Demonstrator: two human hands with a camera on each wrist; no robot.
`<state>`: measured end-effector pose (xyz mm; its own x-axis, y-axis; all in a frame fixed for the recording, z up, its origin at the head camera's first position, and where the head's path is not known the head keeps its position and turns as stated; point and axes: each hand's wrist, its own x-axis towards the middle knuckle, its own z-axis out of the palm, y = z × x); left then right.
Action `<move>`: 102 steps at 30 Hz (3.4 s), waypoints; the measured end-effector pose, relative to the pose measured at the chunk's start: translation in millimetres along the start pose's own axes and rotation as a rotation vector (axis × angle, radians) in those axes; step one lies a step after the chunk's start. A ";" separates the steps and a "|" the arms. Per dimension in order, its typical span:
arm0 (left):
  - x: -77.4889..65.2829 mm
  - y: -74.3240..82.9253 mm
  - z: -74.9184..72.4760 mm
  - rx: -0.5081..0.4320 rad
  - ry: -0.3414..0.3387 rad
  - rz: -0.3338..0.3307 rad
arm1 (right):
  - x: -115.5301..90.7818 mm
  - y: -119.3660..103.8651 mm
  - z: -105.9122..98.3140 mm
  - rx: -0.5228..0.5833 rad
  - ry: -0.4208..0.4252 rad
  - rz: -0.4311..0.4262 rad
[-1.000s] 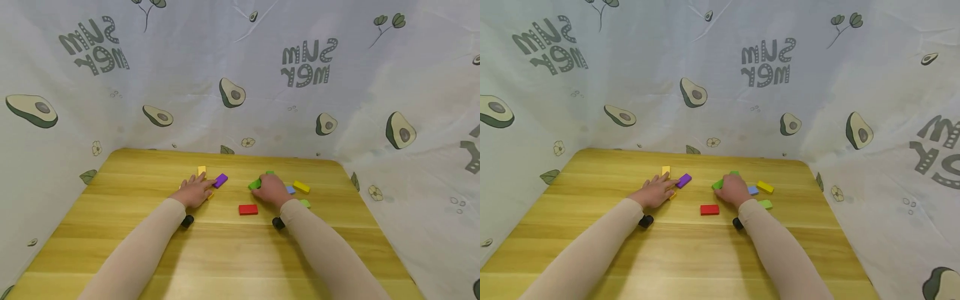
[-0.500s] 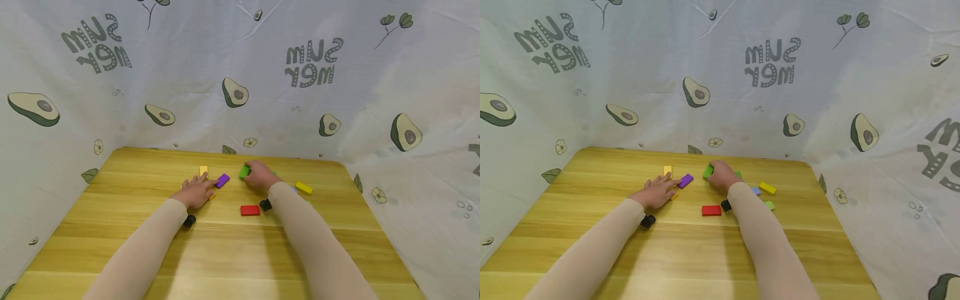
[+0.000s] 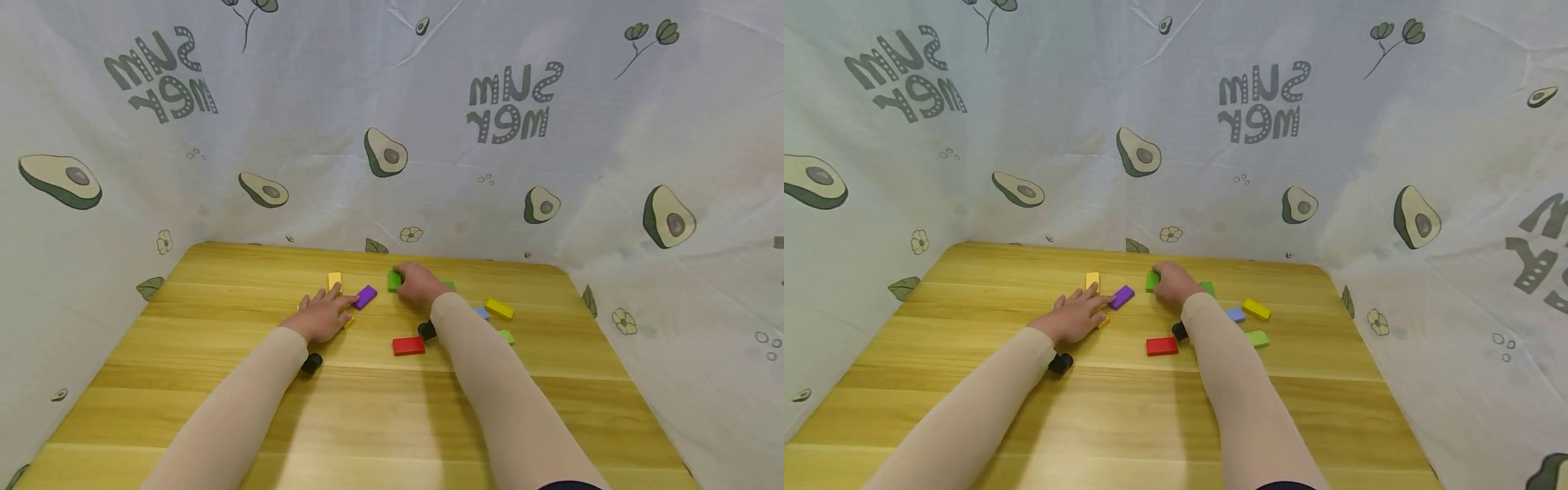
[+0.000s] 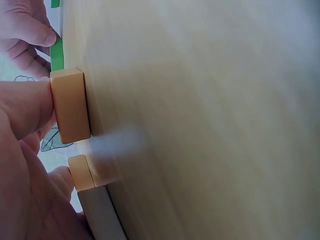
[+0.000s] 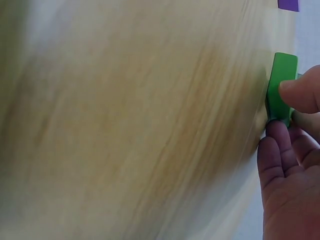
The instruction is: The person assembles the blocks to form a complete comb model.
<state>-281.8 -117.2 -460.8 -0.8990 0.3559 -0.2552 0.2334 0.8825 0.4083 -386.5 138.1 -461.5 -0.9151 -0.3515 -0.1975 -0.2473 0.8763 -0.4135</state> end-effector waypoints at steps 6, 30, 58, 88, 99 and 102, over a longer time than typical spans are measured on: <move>1.3 0.6 2.0 0.004 -0.002 0.007 | 0.8 3.5 0.2 0.010 -0.019 -0.007; 4.1 -4.4 -0.2 0.013 -0.014 0.006 | -50.4 54.4 -40.0 0.019 0.003 -0.057; 2.1 -3.1 8.2 -0.042 -0.011 0.017 | -87.9 101.6 -31.8 0.053 -0.042 0.170; 2.7 -3.4 5.2 -0.035 -0.007 0.012 | -81.3 88.6 -31.7 -0.019 0.010 0.077; 3.8 -4.5 5.4 -0.038 -0.008 0.012 | -70.8 39.0 -18.4 0.014 -0.026 -0.054; 4.0 -4.7 5.4 -0.034 -0.009 0.009 | -66.5 27.0 -12.3 0.002 -0.042 -0.065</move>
<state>-284.6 -118.3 -468.5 -0.8935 0.3668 -0.2591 0.2286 0.8682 0.4404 -336.2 189.2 -448.6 -0.8828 -0.4213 -0.2077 -0.3052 0.8505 -0.4283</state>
